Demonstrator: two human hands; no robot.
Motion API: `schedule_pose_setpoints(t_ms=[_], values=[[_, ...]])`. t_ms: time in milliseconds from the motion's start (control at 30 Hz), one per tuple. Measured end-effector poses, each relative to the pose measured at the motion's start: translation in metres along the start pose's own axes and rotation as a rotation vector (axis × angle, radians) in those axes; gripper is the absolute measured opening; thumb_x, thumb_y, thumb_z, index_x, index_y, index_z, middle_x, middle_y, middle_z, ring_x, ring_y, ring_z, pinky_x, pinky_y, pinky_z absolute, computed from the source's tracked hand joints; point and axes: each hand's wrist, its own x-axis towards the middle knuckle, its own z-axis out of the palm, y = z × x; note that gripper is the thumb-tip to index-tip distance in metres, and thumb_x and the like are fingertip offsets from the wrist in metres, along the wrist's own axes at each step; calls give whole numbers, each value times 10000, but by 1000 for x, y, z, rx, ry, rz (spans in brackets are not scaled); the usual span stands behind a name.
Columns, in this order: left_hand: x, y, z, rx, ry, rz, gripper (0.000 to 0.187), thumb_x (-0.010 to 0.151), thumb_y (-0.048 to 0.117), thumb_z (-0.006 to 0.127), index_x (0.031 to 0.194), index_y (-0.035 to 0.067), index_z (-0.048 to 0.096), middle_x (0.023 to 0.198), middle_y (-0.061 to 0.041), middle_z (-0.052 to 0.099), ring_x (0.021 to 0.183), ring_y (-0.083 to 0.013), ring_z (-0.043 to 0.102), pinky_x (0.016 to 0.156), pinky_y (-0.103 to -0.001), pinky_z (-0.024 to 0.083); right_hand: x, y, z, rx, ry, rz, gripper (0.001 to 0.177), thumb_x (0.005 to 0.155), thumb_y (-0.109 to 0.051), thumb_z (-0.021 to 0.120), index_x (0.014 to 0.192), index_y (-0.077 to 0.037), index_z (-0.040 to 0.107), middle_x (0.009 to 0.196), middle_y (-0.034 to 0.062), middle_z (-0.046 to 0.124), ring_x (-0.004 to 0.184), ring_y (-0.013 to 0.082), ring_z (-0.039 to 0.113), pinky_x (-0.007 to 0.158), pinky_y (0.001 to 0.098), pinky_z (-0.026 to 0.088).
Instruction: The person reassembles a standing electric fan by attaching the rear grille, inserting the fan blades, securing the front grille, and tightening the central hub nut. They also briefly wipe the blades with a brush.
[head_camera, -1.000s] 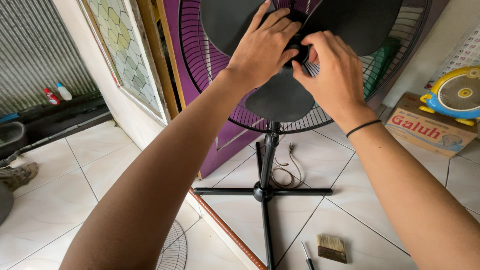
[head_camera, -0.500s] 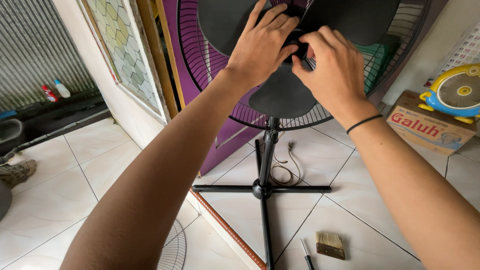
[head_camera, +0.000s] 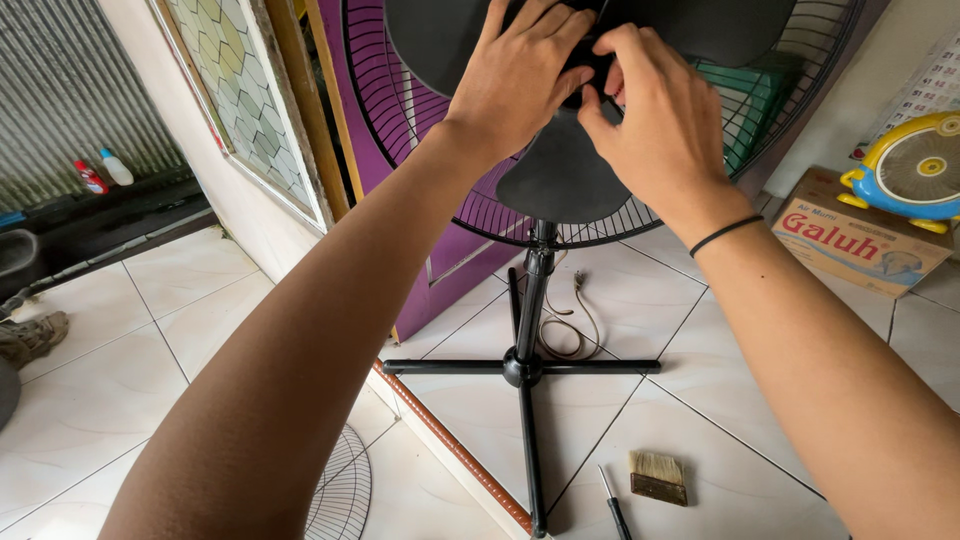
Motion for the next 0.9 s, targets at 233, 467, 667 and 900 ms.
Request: schedule_pose_setpoints(t_ms=[233,467,667,900], values=[[0,0,4,56,39,21,450,1002,288,704,1350,21,606,1273,-72,640,1342,-247,470,1183,-490,251,1,6,3,-176,9,-81,177,961,-132,791,1040,-38,663,923,53,613,830,245,656,696,401,521],[-1,-1,3,114,9,23,476,968,252,704,1379,37,598,1300,-58,637,1370,-238,454,1207,-496,231,0,0,5,84,-42,-86,226,973,-67,733,1192,-30,690,990,75,616,818,211,670,752,372,552],[-1,-1,6,105,-8,3,472,1017,296,693,1394,34,585,1321,-67,621,1397,-245,429,1219,-511,211,3,3,-2,-151,5,-67,191,969,-112,777,1117,-25,694,906,64,634,782,243,659,698,403,518],[0,1,7,172,4,7,493,967,272,696,1391,44,590,1320,-65,622,1388,-238,423,1206,-519,205,4,-2,3,78,-105,-13,160,973,-65,723,1133,-62,734,870,68,613,745,223,654,671,377,519]])
